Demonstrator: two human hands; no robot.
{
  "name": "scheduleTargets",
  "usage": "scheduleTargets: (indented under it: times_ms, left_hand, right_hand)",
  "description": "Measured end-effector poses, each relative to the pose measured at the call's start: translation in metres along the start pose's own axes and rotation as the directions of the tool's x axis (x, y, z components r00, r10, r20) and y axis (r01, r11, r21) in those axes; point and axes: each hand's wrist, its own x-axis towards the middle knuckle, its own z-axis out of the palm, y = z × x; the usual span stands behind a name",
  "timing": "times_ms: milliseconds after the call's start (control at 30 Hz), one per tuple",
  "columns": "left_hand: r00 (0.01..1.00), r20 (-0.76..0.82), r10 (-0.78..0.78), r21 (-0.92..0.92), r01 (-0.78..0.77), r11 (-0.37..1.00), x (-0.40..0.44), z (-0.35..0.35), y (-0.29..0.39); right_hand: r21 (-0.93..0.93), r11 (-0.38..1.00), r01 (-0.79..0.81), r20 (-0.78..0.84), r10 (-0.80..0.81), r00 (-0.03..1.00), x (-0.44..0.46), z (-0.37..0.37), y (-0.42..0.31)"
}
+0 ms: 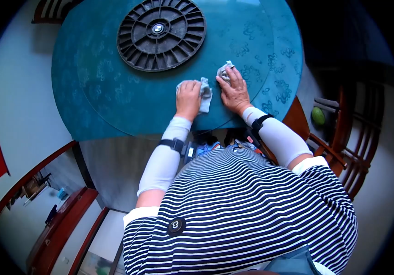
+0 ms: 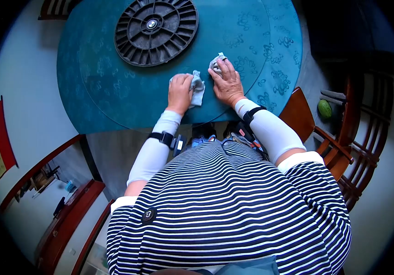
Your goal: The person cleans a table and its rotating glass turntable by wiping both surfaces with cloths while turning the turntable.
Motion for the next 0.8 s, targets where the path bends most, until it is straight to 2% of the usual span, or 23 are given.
scheduleTargets:
  times_ms: [67,167,267,333,400,433,500,567,633,667,733,767,800]
  left_hand:
    - [1.0,0.019,-0.008,-0.012,0.008,1.0,-0.002,-0.001,-0.002]
    - [0.991,-0.123,0.061,0.085,-0.051,0.995,0.036,0.012,-0.011]
    - [0.996,-0.075,-0.037,0.129,0.046,0.991,0.066,0.024,-0.009]
    - [0.995,-0.067,-0.075,0.146,0.084,0.986,0.056,0.02,-0.003]
    - [0.998,-0.012,-0.058,0.067,0.059,0.996,0.031,0.009,0.004]
    - [0.997,-0.048,-0.057,0.057,0.059,0.997,0.014,0.009,0.004]
    - [0.984,-0.006,-0.18,0.088,0.18,0.98,-0.022,-0.005,0.006]
    - [0.932,-0.095,-0.35,0.206,0.362,0.909,-0.051,-0.019,-0.002]
    - [0.838,-0.259,-0.481,0.27,0.541,0.797,-0.074,-0.016,-0.034]
    - [0.789,-0.389,-0.476,0.236,0.585,0.776,-0.082,-0.011,-0.049]
    - [0.703,-0.482,-0.523,0.187,0.666,0.722,-0.075,-0.015,-0.052]
    - [0.686,-0.506,-0.523,0.19,0.68,0.708,-0.072,-0.014,-0.051]
    - [0.668,-0.528,-0.525,0.188,0.694,0.695,-0.069,-0.009,-0.051]
  right_hand:
    - [-0.023,1.0,0.0,-0.001,0.0,1.0,-0.001,0.002,0.0]
    - [-0.031,0.999,-0.028,0.033,0.029,0.999,0.002,-0.002,-0.006]
    - [-0.035,0.999,-0.007,0.01,0.008,1.0,0.0,0.002,-0.002]
    - [-0.041,0.999,-0.002,0.012,0.002,1.0,0.0,0.0,-0.002]
    - [-0.05,0.999,0.006,0.011,-0.005,1.0,-0.003,-0.001,-0.001]
    - [-0.046,0.999,0.01,0.01,-0.009,1.0,-0.003,0.0,0.001]
    - [-0.042,0.999,0.026,0.005,-0.025,1.0,-0.002,-0.002,0.003]
    - [-0.041,0.997,0.063,0.001,-0.063,0.998,-0.001,-0.001,0.007]
    - [-0.026,0.997,0.073,0.012,-0.073,0.997,0.004,-0.016,0.001]
    - [-0.037,0.996,0.082,0.022,-0.081,0.996,0.011,-0.028,-0.002]
    - [0.123,0.992,-0.039,0.149,0.02,0.989,0.025,-0.048,-0.006]
    - [0.139,0.989,-0.042,0.049,0.035,0.998,0.04,-0.057,-0.004]
    - [0.12,0.992,-0.035,0.06,0.028,0.998,0.051,-0.055,0.01]
